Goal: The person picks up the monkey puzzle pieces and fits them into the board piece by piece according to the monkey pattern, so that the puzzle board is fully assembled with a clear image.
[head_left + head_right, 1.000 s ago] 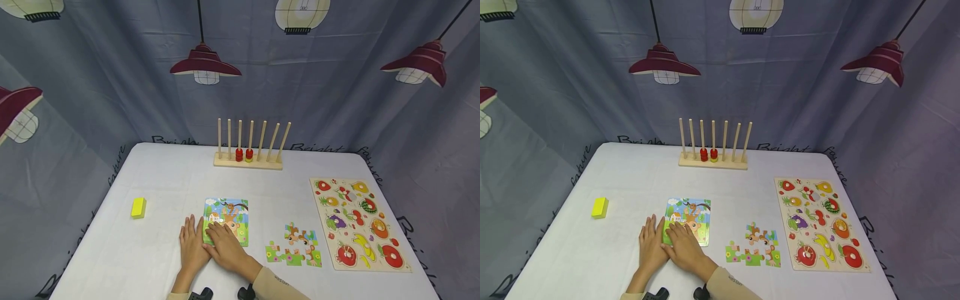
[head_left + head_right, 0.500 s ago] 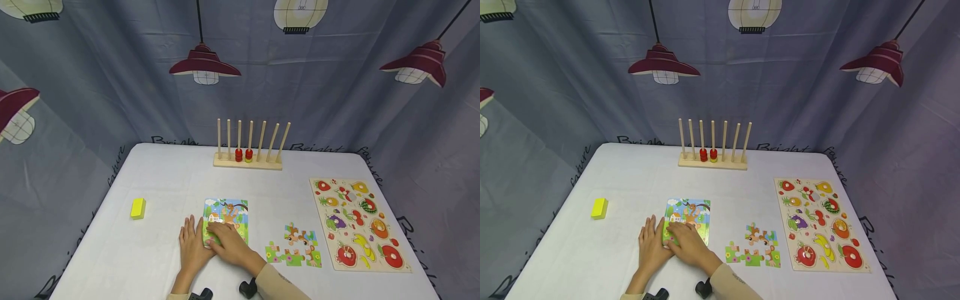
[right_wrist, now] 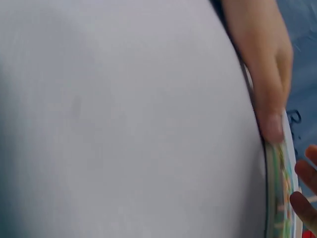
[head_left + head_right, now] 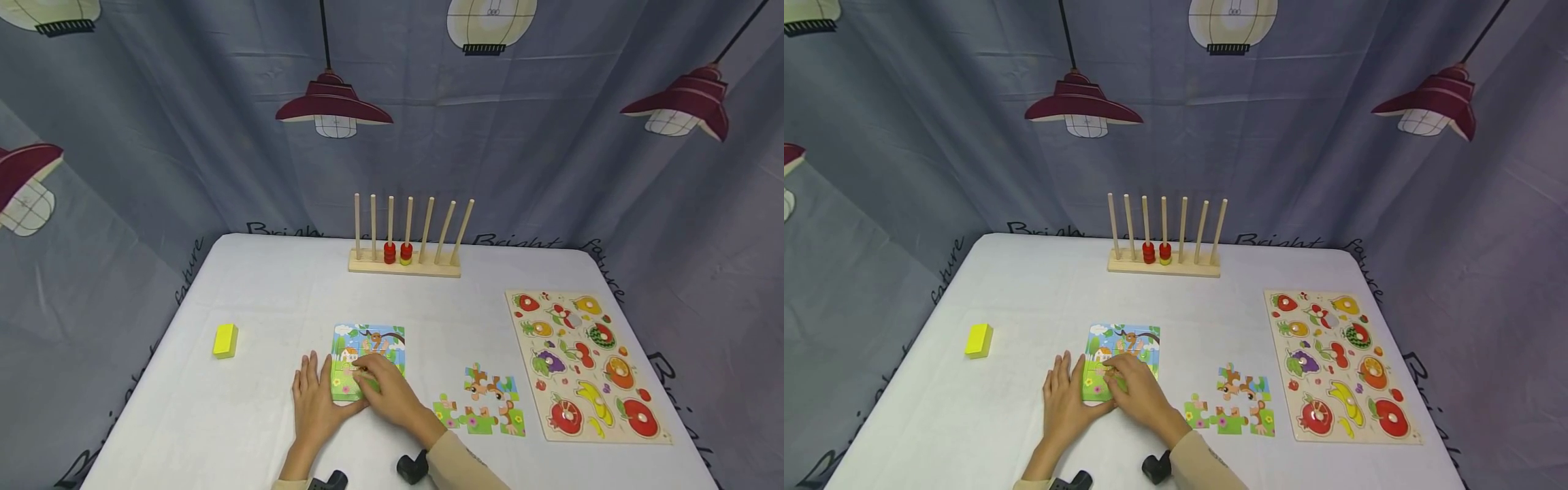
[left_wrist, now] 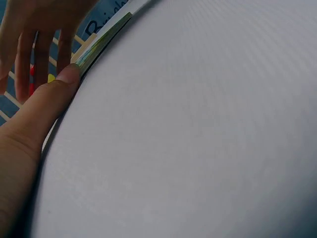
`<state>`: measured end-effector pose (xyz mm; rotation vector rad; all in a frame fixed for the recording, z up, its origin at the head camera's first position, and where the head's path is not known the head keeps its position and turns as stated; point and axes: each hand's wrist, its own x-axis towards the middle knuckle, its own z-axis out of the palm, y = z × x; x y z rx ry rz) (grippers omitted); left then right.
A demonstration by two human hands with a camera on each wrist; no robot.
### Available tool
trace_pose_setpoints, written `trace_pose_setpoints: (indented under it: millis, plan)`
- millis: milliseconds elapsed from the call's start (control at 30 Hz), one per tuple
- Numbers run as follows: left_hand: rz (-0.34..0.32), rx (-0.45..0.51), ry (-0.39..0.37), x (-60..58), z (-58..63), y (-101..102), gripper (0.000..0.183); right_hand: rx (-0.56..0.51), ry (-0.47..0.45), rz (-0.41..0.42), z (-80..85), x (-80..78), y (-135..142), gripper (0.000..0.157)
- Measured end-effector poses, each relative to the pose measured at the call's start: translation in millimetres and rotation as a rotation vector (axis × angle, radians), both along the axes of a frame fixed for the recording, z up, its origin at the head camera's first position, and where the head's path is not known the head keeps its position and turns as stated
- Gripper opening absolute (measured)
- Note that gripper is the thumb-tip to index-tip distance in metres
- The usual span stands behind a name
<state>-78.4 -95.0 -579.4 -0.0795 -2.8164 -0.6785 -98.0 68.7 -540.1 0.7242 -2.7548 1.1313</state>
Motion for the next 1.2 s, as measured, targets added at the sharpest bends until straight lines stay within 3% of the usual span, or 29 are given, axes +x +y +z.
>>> trace_pose_setpoints:
  millis: [267,600,833,1200]
  plan:
    - [0.013,0.031,-0.041,-0.9,-0.4,1,0.12,-0.131,-0.133,-0.09,6.9,-6.7,40,0.023]
    - [0.017,0.038,-0.049,-0.3,-0.2,1,0.12,-0.271,-0.287,-0.325,15.6,4.1,112,0.023]
    - [0.015,0.036,-0.052,-1.1,0.2,1,0.12,-0.19,-0.298,-0.501,13.7,15.8,152,0.026]
    - [0.015,0.03,-0.05,0.6,0.4,1,0.12,-0.08,-0.312,-0.616,6.1,27.3,184,0.032]
